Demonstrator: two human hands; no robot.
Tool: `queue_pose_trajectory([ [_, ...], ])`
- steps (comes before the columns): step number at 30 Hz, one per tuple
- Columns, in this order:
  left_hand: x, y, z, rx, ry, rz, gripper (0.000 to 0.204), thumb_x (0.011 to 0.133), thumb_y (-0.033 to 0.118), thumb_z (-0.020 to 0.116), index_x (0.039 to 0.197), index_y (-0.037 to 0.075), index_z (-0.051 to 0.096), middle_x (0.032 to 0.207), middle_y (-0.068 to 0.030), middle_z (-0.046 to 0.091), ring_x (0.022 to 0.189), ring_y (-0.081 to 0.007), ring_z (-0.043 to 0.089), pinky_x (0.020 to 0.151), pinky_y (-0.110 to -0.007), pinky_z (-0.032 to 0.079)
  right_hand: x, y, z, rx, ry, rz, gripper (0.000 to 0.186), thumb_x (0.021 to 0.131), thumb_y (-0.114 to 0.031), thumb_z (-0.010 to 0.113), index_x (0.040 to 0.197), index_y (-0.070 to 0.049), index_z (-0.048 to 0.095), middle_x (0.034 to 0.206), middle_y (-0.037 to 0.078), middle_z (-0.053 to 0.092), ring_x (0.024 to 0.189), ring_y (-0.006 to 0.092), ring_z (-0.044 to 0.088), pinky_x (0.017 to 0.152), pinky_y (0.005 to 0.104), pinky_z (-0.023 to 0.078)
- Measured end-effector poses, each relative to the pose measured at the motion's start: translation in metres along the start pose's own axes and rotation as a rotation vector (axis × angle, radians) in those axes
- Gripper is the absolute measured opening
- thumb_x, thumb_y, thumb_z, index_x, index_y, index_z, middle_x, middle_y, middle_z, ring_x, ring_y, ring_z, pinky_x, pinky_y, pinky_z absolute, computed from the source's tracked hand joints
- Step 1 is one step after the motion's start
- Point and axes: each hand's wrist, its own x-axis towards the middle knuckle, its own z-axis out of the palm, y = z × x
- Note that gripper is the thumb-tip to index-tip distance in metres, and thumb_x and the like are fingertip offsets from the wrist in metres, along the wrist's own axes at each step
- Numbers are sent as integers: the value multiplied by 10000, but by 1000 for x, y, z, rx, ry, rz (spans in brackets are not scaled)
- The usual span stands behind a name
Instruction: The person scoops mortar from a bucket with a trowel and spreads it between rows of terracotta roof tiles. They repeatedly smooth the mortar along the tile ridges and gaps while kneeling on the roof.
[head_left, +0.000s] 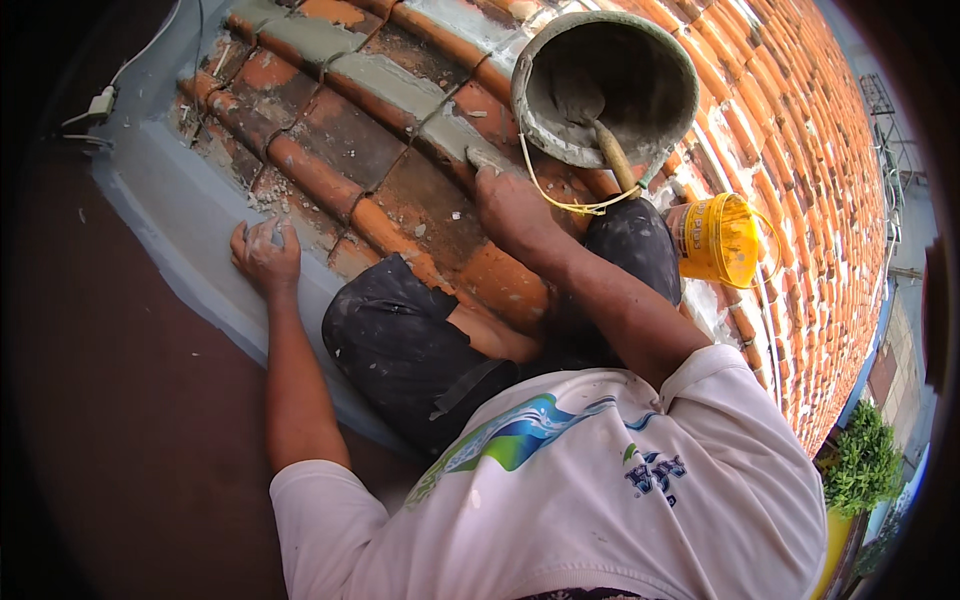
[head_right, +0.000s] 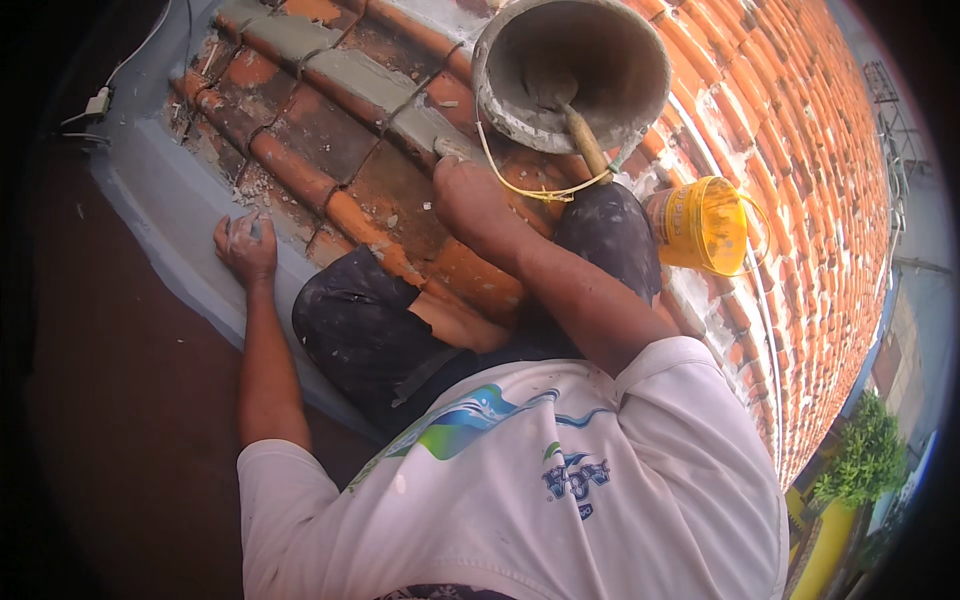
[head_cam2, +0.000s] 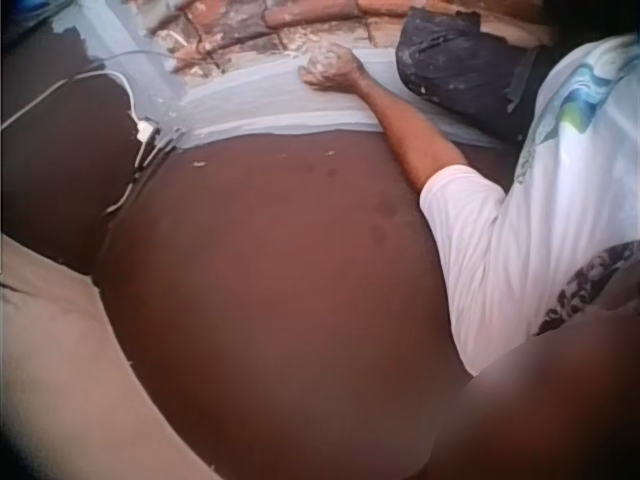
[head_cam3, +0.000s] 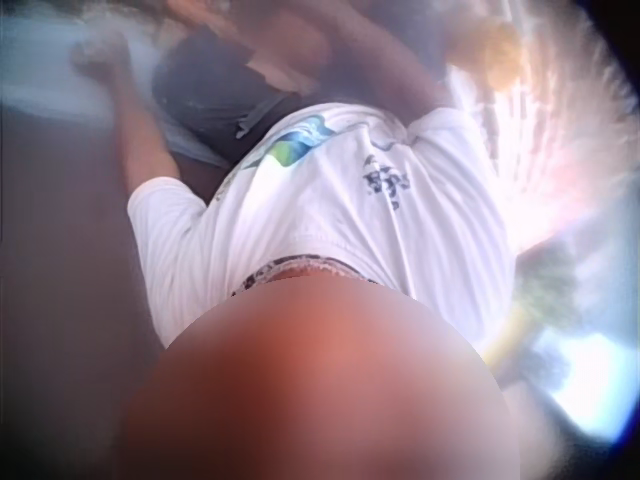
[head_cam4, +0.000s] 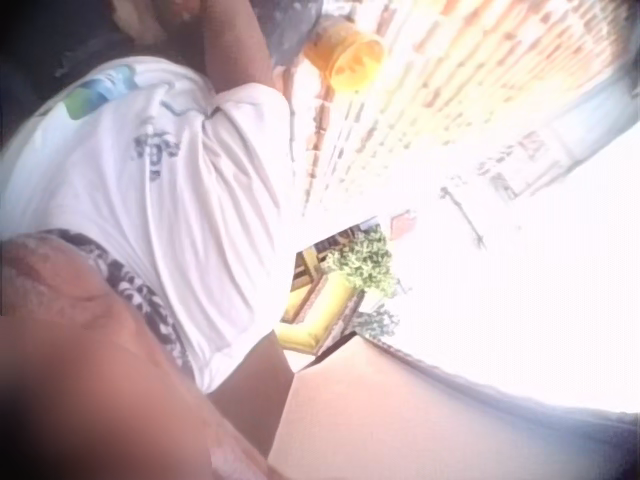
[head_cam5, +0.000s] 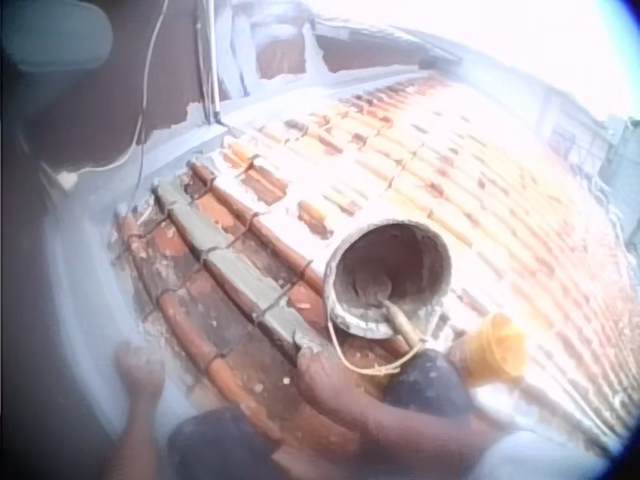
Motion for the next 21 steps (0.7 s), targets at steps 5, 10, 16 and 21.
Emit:
queue_pose_trajectory([
  [5, 1, -1, 6, 2, 17, -6, 238, 931, 378, 749, 1055, 208, 858, 1133, 12, 810, 1378, -321, 560, 1135, -549, 416, -89, 18, -48, 15, -53, -56, 107, 1002, -86, 575, 1034, 8, 617, 905, 251, 725, 845, 450, 734, 763, 560, 580],
  [10, 1, -3, 9, 31, 14, 9, 244, 928, 377, 752, 1055, 199, 858, 1140, 2, 807, 1381, -330, 556, 1124, -558, 424, -103, 28, -117, 99, 273, 4, 172, 1053, -164, 635, 1152, -23, 626, 941, 259, 724, 847, 479, 712, 765, 569, 559],
  [16, 0, -12, 9, -73, 23, 20, 240, 918, 370, 766, 1056, 194, 855, 1135, -8, 807, 1386, -347, 549, 1135, -569, 420, -63, 57, -155, 345, 191, 156, 320, 1094, -242, 568, 974, 45, 647, 917, 238, 732, 860, 438, 703, 784, 537, 515],
  [21, 2, -24, 17, -50, -40, 57, 232, 946, 333, 751, 1096, 188, 853, 1157, -26, 803, 1375, -345, 559, 1120, -553, 437, -122, 99, -219, 764, 347, 255, 373, 1120, -315, 582, 1028, 20, 718, 776, 35, 629, 760, 115, 567, 719, 329, 487],
])
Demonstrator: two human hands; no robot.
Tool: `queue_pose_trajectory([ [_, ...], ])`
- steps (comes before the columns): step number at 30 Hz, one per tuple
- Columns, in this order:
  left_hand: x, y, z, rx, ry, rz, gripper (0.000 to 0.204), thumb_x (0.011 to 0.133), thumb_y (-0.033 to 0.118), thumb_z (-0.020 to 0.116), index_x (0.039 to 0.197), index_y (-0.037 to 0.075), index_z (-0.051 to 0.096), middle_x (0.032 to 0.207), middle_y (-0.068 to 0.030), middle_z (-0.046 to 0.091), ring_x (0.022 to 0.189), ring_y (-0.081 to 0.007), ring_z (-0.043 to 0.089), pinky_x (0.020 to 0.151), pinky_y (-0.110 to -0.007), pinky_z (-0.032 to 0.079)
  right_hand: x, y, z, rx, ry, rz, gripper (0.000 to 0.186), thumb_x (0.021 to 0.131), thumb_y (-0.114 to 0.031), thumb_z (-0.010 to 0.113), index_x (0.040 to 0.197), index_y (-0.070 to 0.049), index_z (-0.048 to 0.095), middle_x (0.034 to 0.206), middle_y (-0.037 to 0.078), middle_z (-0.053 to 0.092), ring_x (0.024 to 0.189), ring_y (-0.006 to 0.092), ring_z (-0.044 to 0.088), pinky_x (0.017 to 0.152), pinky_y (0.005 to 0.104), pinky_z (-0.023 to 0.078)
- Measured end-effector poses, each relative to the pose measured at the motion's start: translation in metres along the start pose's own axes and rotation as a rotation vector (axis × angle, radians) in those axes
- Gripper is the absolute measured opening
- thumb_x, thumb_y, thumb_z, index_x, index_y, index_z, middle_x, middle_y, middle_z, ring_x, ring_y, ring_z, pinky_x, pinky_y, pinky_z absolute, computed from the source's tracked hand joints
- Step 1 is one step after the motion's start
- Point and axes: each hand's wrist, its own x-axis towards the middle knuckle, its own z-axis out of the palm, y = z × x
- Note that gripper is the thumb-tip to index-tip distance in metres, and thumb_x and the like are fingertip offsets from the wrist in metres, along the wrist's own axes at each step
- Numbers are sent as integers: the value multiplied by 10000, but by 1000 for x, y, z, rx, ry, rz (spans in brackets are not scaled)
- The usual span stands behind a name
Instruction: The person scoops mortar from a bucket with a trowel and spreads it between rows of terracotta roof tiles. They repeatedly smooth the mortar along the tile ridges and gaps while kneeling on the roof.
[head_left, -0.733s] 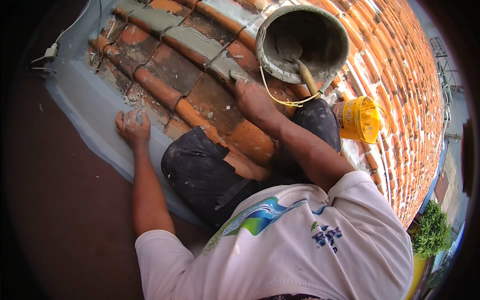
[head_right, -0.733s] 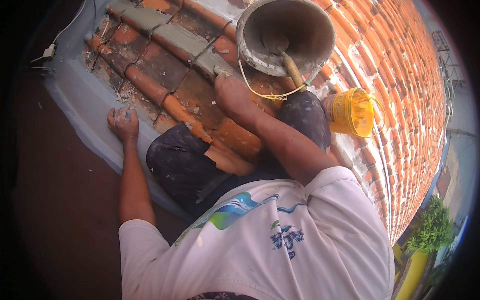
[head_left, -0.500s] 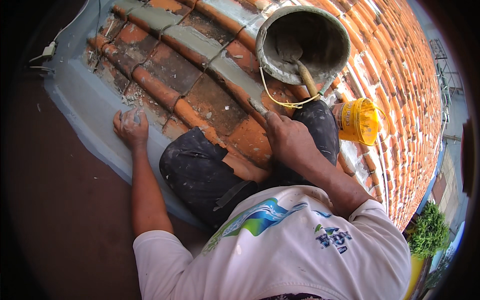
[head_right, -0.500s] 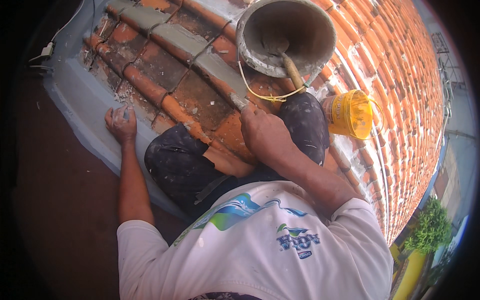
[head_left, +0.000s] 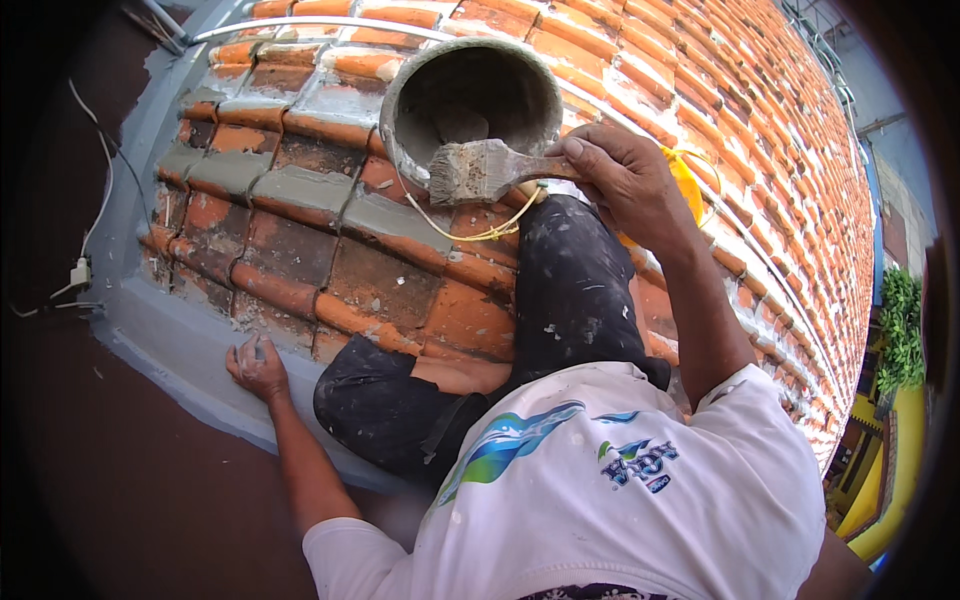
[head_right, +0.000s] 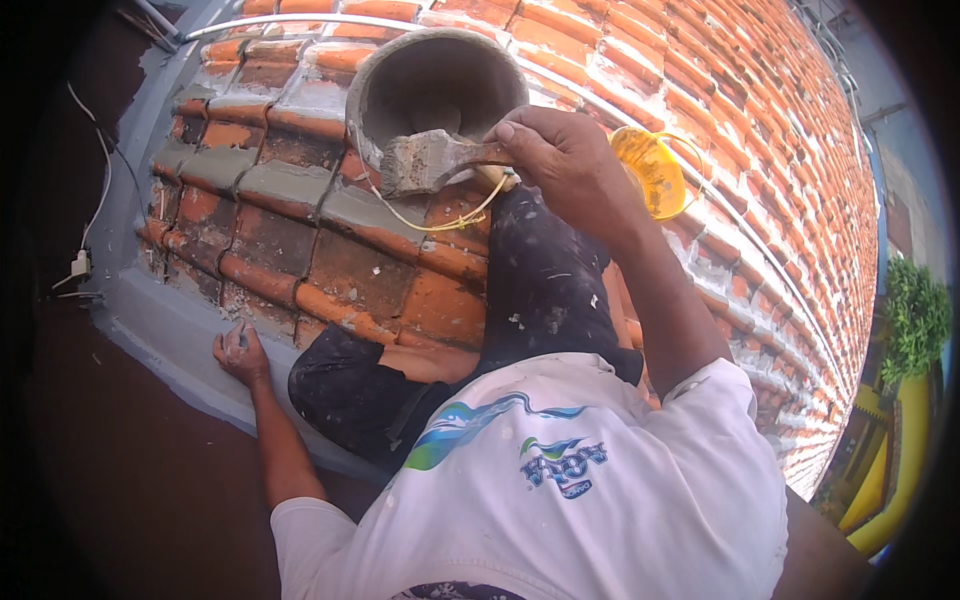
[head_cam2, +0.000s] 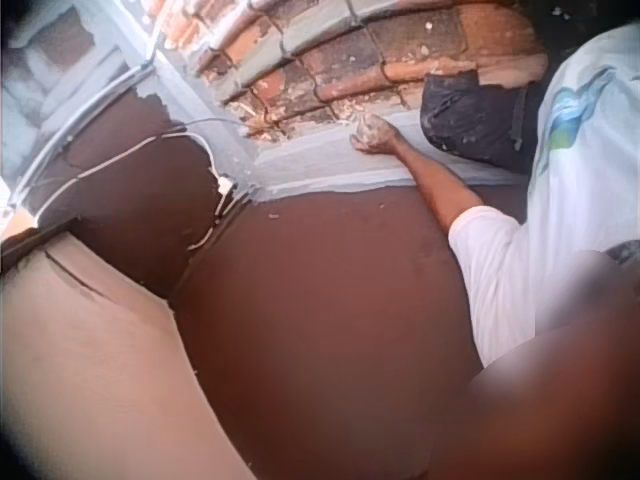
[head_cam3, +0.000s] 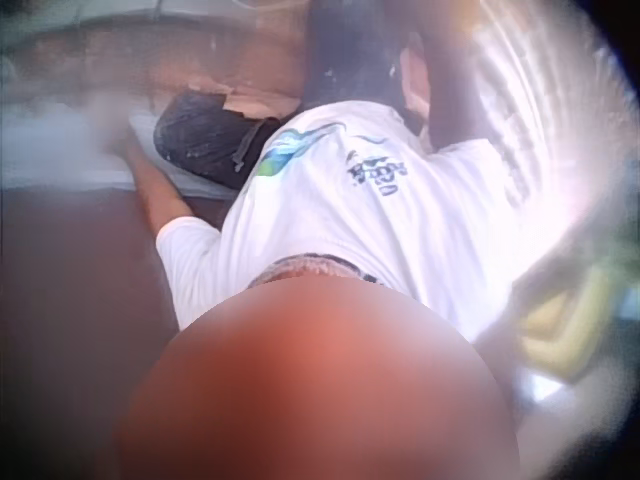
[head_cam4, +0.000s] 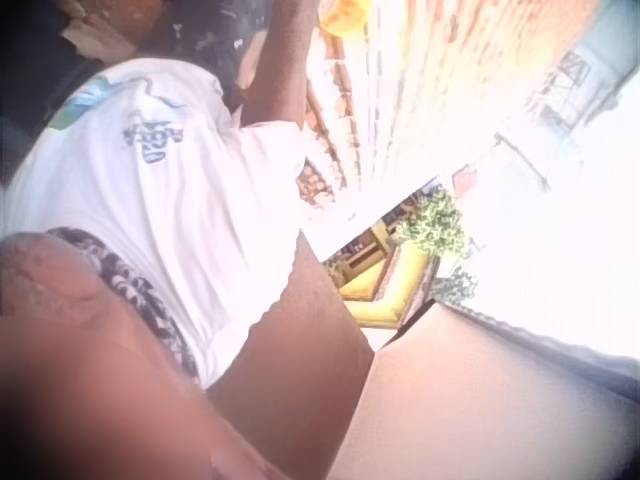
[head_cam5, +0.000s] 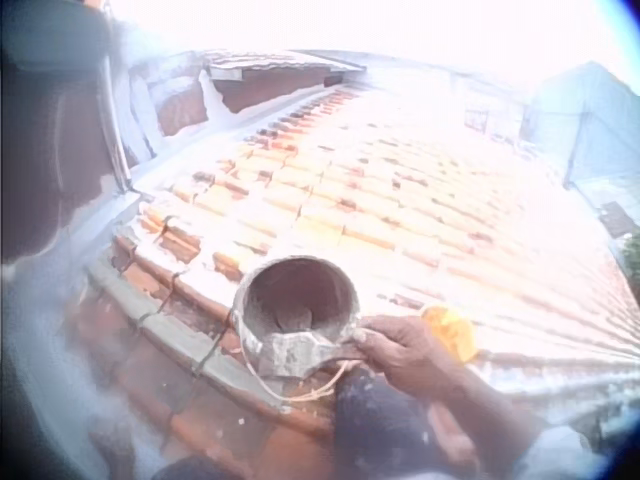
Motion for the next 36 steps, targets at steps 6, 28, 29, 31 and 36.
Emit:
queue_pose_trajectory([
  [6, 4, -4, 4, -29, 22, 15, 222, 956, 286, 755, 1087, 136, 854, 1146, -63, 812, 1287, -405, 599, 1093, -518, 499, -45, 23, -139, -753, 348, 144, 321, 1106, -293, 605, 1055, -12, 752, 834, 114, 708, 759, 235, 672, 720, 396, 535],
  [28, -7, 4, -5, 74, -39, 71, 280, 902, 186, 752, 1176, 180, 811, 1250, -45, 771, 1416, -382, 543, 1123, -551, 462, -75, 175, -110, -817, 194, 663, 598, 1075, -559, 555, 934, -8, 741, 822, 241, 717, 786, 378, 742, 714, 482, 570],
  [29, -6, 2, -4, 57, -37, 71, 279, 905, 189, 751, 1176, 179, 813, 1249, -45, 773, 1416, -383, 541, 1122, -545, 466, -80, 187, -106, -611, 234, 831, 685, 1067, -636, 539, 943, 5, 746, 816, 234, 726, 746, 342, 749, 669, 453, 577],
  [31, -4, -2, -2, 29, -17, 111, 275, 915, 201, 749, 1181, 177, 815, 1242, -46, 777, 1416, -387, 538, 1123, -540, 469, -89, 215, -100, -187, 371, 974, 794, 1025, -749, 529, 1096, 18, 723, 900, 227, 753, 710, 273, 752, 610, 398, 590],
  [36, -5, -10, 7, -20, -53, 104, 263, 953, 230, 737, 1196, 165, 814, 1243, -65, 777, 1413, -404, 532, 1127, -552, 466, -72, 274, -98, 642, 535, 893, 512, 1097, -397, 488, 1392, 21, 514, 1020, 256, 760, 736, 249, 767, 609, 369, 621],
])
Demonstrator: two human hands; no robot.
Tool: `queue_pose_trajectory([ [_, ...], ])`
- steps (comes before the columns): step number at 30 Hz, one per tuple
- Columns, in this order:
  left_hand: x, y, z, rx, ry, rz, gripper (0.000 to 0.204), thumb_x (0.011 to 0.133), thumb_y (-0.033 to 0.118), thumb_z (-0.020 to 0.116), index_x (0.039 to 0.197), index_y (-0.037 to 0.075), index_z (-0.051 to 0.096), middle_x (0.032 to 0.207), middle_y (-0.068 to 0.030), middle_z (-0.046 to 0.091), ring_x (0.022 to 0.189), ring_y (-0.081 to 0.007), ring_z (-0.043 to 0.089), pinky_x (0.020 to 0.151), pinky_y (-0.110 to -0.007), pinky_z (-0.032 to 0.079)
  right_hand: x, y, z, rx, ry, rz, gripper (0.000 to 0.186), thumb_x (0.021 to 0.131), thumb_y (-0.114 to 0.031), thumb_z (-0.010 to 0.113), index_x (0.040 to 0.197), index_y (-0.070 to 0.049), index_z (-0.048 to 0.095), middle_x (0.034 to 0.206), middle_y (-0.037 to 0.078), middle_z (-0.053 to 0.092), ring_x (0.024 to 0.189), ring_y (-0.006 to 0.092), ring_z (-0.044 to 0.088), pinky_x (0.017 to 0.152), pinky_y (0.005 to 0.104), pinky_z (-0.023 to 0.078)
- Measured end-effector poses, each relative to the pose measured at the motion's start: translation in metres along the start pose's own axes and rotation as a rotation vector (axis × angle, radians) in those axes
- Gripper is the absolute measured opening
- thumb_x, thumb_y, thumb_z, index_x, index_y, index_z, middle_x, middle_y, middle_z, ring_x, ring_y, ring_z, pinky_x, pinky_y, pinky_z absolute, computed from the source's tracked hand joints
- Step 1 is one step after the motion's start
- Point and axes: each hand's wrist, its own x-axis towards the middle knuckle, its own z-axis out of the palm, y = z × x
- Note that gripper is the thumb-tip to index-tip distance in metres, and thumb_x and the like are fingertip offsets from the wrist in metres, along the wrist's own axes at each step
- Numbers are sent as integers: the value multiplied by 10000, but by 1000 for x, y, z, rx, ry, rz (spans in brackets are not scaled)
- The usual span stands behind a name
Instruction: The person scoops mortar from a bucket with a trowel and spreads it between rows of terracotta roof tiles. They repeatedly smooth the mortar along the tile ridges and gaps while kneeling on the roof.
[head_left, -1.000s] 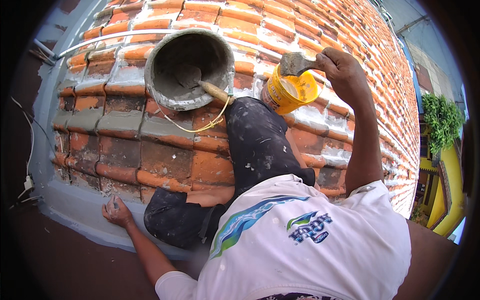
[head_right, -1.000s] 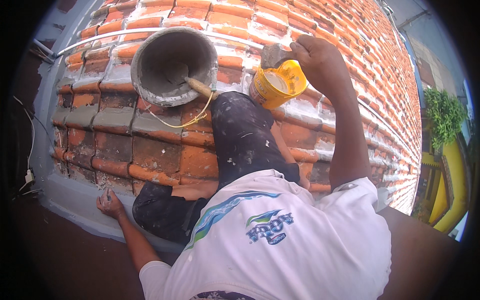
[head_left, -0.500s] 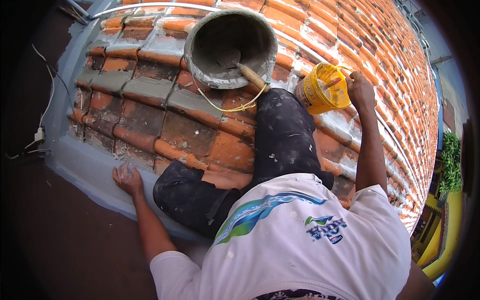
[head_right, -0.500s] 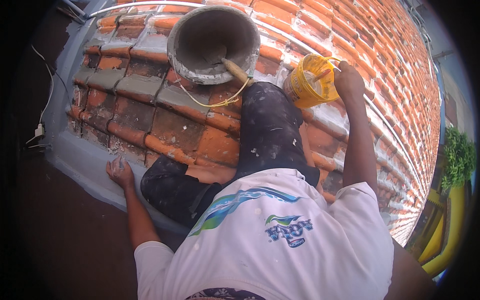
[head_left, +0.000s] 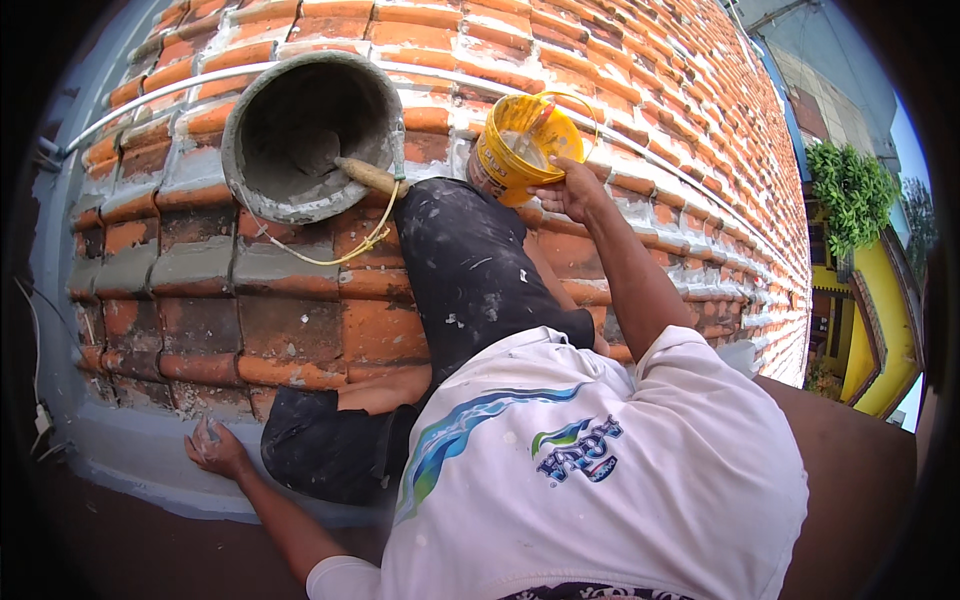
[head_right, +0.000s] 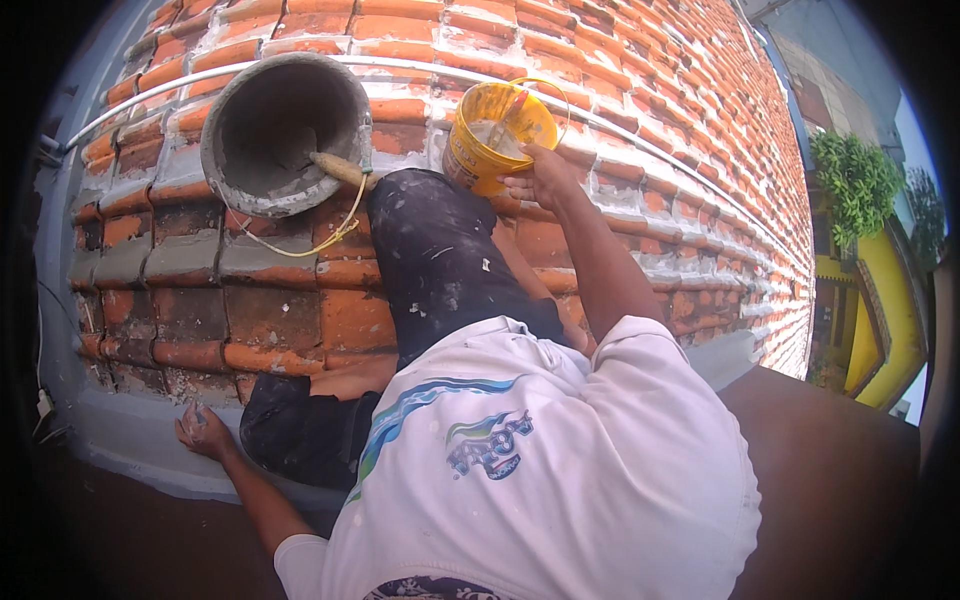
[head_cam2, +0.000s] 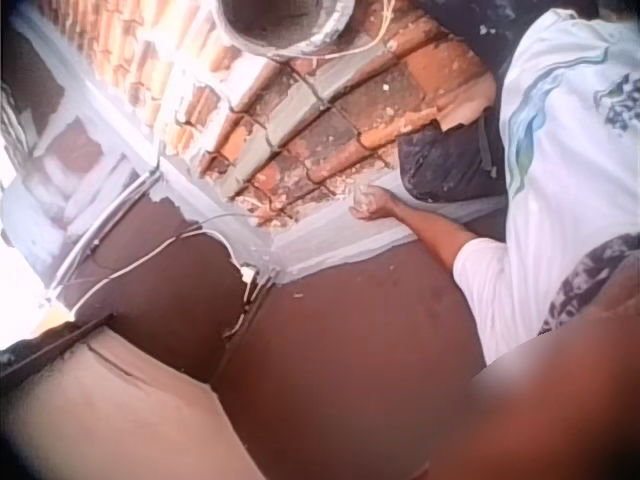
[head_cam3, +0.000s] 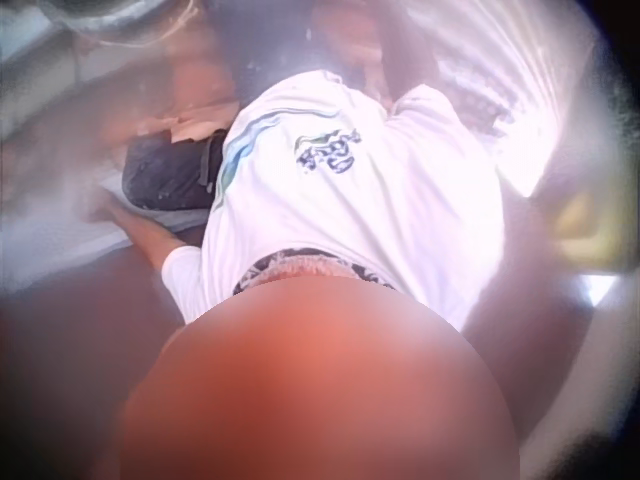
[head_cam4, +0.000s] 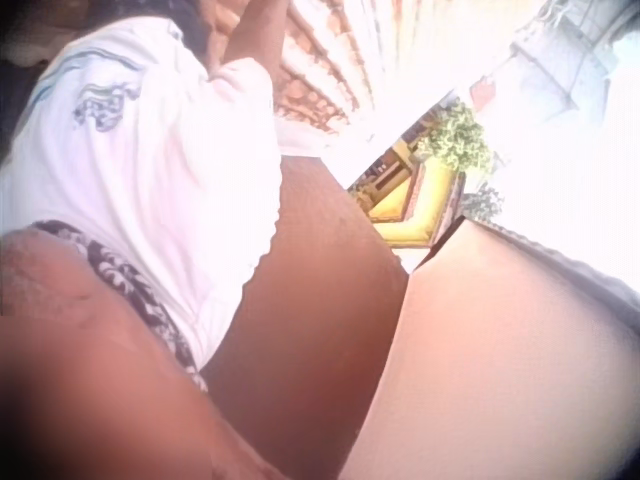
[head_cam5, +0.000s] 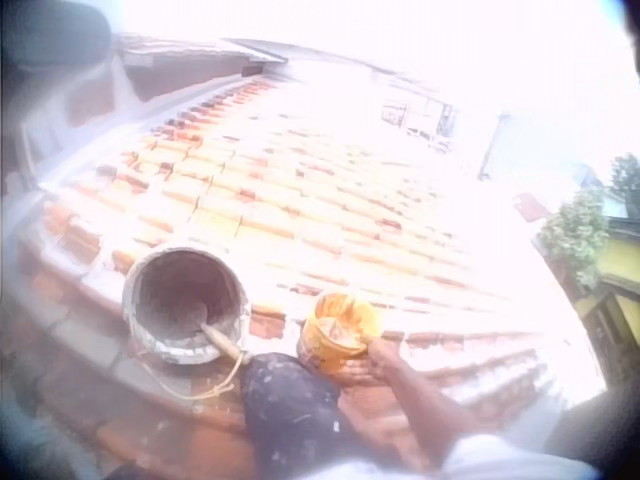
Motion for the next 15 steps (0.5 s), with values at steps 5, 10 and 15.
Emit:
queue_pose_trajectory([
  [5, -3, -5, -2, 50, 6, 5, 272, 944, 233, 742, 1194, 151, 809, 1271, -44, 768, 1423, -403, 528, 1128, -564, 461, 14, -7, 3, 111, -29, -54, 359, 1091, -148, 396, 1315, 103, 523, 950, 296, 765, 646, 205, 765, 501, 296, 629],
  [10, -2, -1, -6, 56, 16, 34, 255, 934, 228, 745, 1165, 143, 815, 1276, -48, 768, 1413, -400, 538, 1140, -554, 456, 0, -1, -11, 135, -34, -110, 346, 1047, -143, 455, 1285, 96, 530, 1003, 293, 755, 725, 231, 767, 574, 348, 627],
  [15, 0, 2, -6, 100, -3, 13, 225, 927, 215, 765, 1134, 147, 817, 1255, -36, 777, 1397, -400, 550, 1134, -541, 471, -7, 8, -44, 215, 83, -164, 327, 1035, -127, 470, 1271, 87, 546, 989, 279, 757, 728, 244, 767, 561, 350, 611],
])
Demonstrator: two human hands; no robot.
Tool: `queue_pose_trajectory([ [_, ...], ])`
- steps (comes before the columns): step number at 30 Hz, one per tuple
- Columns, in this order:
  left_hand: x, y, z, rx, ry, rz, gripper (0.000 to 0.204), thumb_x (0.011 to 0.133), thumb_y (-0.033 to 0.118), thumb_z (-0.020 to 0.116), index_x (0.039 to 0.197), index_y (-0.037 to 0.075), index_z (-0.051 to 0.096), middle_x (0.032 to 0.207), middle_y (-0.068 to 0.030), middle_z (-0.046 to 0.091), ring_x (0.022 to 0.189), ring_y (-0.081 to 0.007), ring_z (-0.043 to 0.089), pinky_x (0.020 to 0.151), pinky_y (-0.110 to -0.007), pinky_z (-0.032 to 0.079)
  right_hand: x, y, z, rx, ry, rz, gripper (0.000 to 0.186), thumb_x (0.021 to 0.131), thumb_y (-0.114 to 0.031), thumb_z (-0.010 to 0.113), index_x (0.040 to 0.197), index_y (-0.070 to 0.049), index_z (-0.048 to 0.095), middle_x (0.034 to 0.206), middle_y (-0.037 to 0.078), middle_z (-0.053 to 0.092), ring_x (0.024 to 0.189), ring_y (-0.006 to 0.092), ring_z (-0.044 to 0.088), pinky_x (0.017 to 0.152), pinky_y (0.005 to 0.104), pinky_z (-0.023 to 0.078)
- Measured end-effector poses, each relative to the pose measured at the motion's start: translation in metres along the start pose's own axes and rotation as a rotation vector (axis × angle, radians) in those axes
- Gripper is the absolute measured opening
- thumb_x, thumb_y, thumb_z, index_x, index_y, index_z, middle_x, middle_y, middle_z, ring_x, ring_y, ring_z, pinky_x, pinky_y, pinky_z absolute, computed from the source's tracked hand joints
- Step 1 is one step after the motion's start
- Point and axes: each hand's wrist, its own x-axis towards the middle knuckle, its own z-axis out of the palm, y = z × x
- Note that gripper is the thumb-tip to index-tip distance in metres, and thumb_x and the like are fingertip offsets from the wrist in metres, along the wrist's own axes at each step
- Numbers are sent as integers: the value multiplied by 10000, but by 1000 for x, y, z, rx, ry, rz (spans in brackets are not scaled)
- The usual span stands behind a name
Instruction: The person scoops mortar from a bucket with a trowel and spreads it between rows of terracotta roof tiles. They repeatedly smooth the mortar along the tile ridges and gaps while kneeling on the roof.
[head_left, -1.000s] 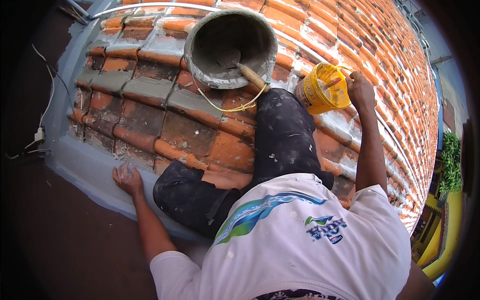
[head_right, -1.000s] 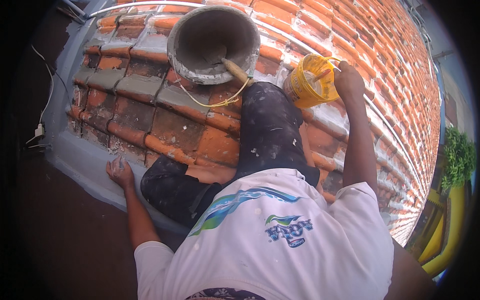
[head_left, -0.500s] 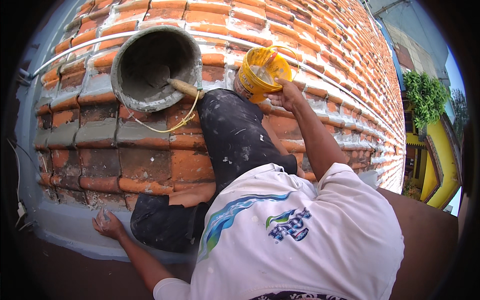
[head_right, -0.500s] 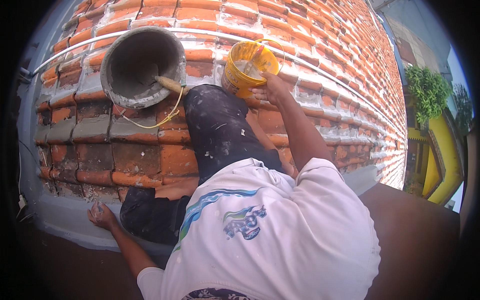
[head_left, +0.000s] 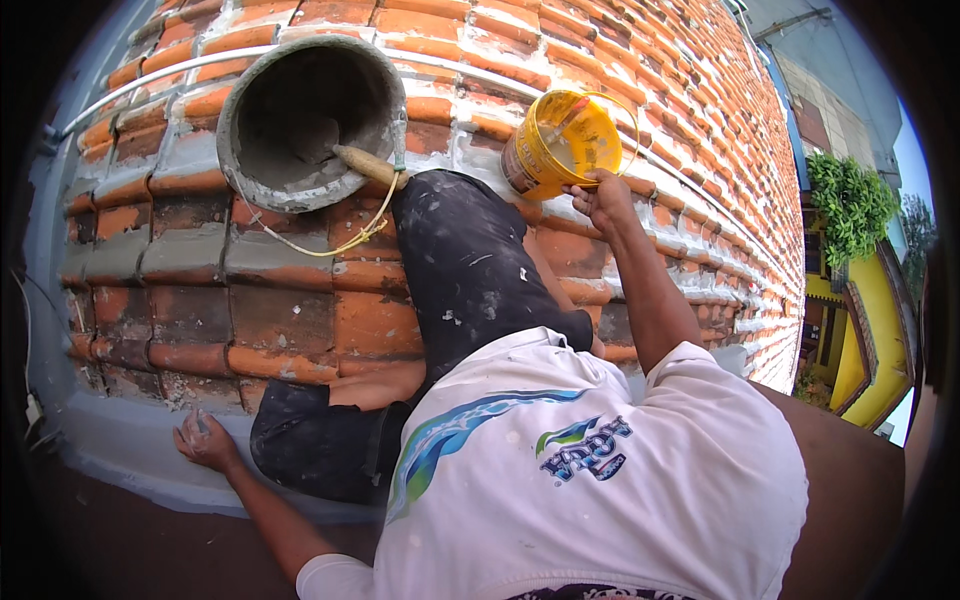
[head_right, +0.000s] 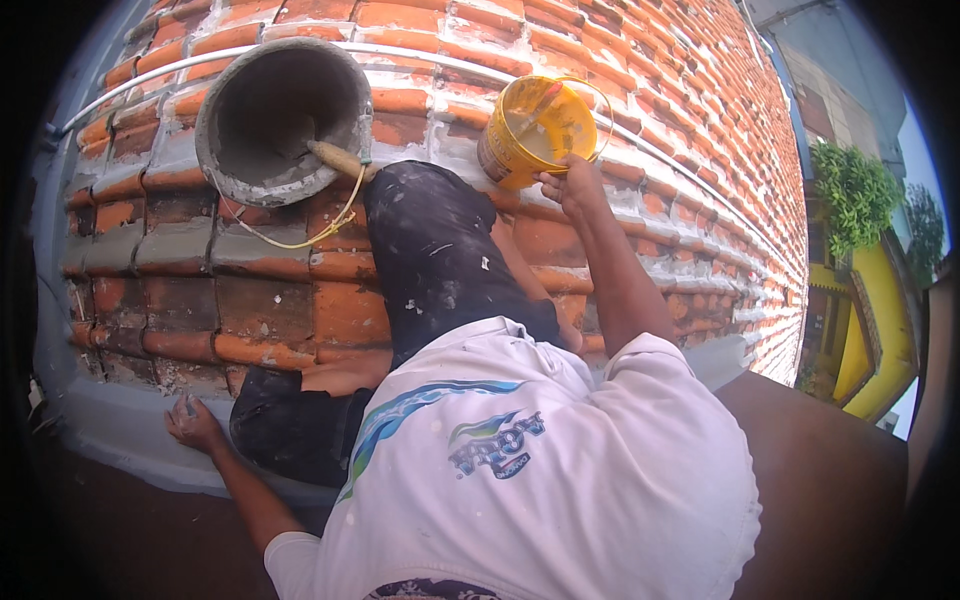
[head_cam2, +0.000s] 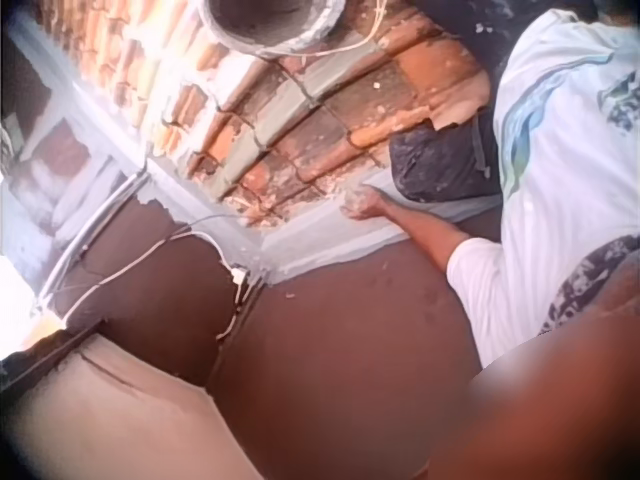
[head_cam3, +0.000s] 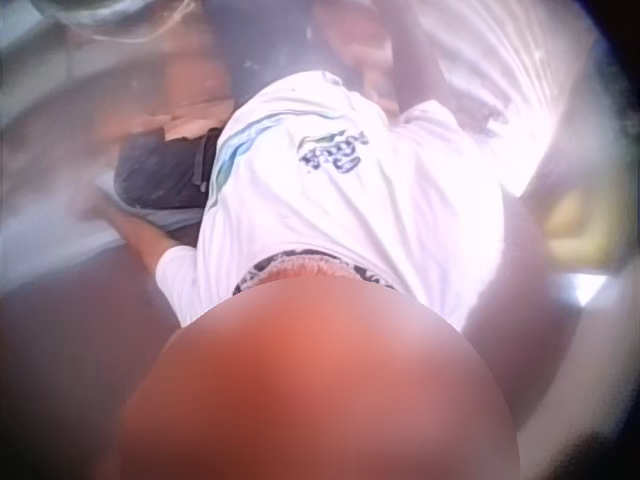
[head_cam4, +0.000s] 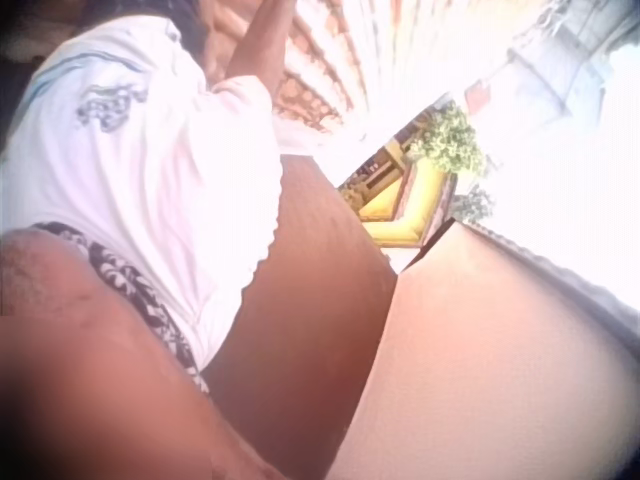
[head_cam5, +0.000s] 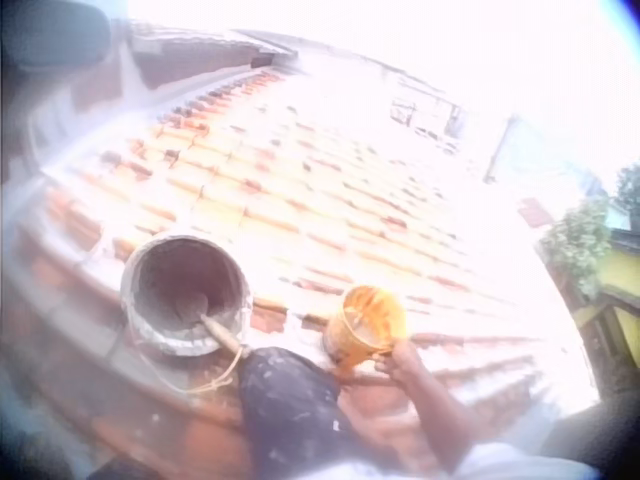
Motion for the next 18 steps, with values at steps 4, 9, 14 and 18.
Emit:
queue_pose_trajectory([
  [4, 3, 2, -3, -25, 9, 3, 217, 928, 203, 774, 1133, 146, 816, 1210, -28, 796, 1393, -399, 550, 1123, -528, 483, 6, 3, -37, 42, 150, -12, 353, 1038, -139, 459, 1324, 58, 526, 1006, 263, 753, 738, 262, 770, 539, 355, 593],
  [9, 3, 2, -5, -47, -1, 5, 214, 941, 208, 763, 1135, 134, 814, 1175, -40, 809, 1378, -412, 559, 1124, -532, 482, 26, 14, -83, 80, 208, 10, 379, 1068, -189, 440, 1361, 44, 496, 1030, 245, 742, 783, 276, 789, 518, 343, 584],
  [14, 3, -8, 0, -58, 14, 42, 240, 962, 226, 735, 1172, 145, 819, 1206, -67, 799, 1384, -421, 553, 1135, -535, 476, 46, 27, -117, 214, 274, 47, 372, 1101, -212, 393, 1345, 37, 520, 980, 241, 743, 714, 246, 756, 509, 307, 586],
  [18, 3, -11, 5, -52, 11, 68, 274, 961, 236, 732, 1208, 148, 812, 1247, -80, 786, 1384, -426, 553, 1141, -543, 471, 61, 21, -132, 225, 170, 110, 387, 1125, -243, 353, 1332, 23, 542, 942, 229, 743, 697, 224, 739, 503, 290, 591],
])
